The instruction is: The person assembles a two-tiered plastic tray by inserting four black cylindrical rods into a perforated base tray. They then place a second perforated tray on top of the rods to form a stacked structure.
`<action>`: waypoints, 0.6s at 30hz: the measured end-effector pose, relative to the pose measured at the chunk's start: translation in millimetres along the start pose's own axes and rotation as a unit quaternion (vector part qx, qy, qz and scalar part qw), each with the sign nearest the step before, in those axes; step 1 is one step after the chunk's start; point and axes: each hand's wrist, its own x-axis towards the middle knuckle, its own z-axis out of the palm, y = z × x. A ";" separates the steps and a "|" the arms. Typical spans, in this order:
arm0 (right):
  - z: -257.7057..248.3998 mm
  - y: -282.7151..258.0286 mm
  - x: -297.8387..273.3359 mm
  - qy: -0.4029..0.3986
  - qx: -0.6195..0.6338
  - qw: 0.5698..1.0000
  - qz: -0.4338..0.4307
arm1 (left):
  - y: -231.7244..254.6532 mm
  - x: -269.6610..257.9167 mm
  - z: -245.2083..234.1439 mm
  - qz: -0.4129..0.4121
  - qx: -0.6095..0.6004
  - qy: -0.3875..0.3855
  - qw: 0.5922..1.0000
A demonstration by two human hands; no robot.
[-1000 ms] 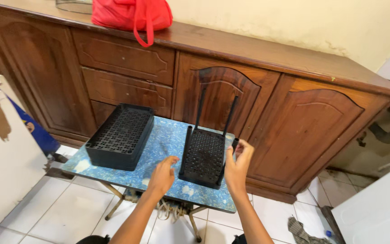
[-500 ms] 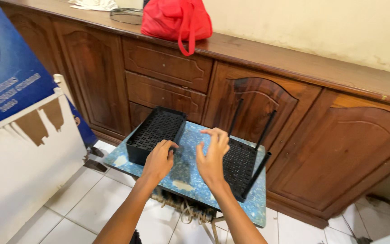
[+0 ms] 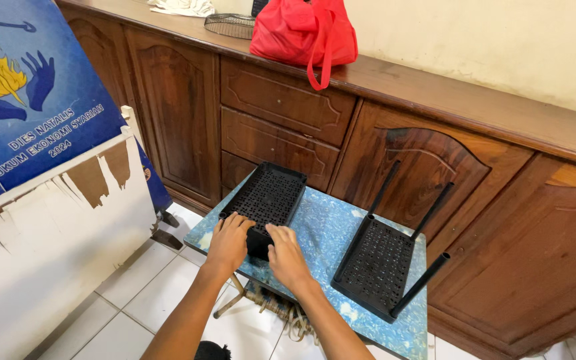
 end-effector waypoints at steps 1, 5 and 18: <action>1.4 -0.2 -0.1 -0.005 -0.015 1.000 -0.001 | -2.8 0.1 0.7 -0.005 0.004 -0.005 1.000; -2.9 -5.5 1.3 -0.015 -0.049 0.999 0.006 | -4.1 3.1 0.7 -0.024 0.039 -0.033 0.998; -49.5 -20.4 11.1 0.009 -0.023 0.999 0.034 | 17.7 0.6 -33.2 0.041 0.025 0.081 0.996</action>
